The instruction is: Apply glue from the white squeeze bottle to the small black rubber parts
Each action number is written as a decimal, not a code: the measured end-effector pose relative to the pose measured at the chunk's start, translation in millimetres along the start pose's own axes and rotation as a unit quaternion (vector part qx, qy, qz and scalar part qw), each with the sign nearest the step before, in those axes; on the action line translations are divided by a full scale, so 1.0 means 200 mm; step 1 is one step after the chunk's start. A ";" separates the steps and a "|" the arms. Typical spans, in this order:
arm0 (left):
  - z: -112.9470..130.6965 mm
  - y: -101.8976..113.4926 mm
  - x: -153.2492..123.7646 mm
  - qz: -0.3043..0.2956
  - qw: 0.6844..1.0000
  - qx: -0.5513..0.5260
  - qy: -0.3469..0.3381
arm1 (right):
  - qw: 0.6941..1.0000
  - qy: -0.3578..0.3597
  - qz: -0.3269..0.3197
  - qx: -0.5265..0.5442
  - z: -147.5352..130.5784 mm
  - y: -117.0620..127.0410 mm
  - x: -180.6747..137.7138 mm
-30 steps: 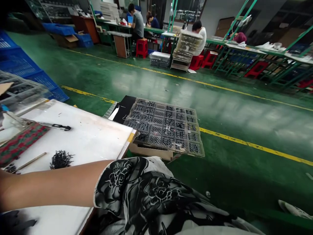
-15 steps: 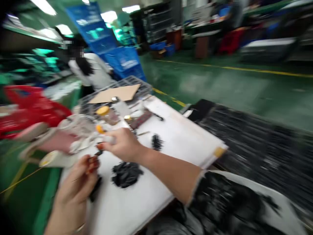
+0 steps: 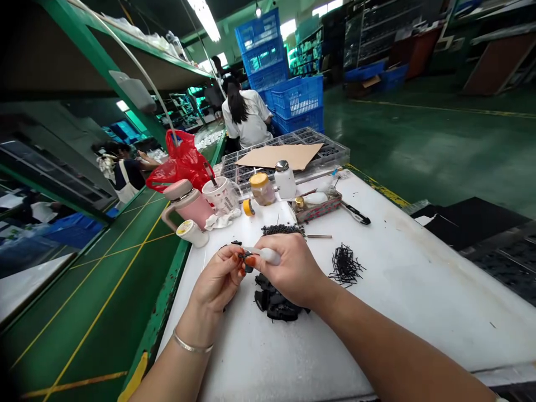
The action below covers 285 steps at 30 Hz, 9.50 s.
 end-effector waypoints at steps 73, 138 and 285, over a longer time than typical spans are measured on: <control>0.05 -0.04 -0.04 0.079 0.974 0.157 -0.142 | 0.978 -0.178 -0.027 0.105 0.07 -0.04 0.00; 0.05 -0.04 -0.05 0.118 0.944 0.201 -0.231 | 0.996 0.001 0.041 -0.079 0.01 -0.01 -0.02; 0.07 -0.02 -0.04 0.020 0.977 0.178 -0.117 | 0.972 -0.187 -0.030 0.140 0.07 -0.06 0.01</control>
Point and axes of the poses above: each hand's wrist, its own x-axis towards the middle knuckle, its own y-axis out of the back of the hand, z = x × y, the point moved 3 cm from there along x, towards the middle knuckle, and after that the axes turned 3 degrees about x, right-handed, at the moved point
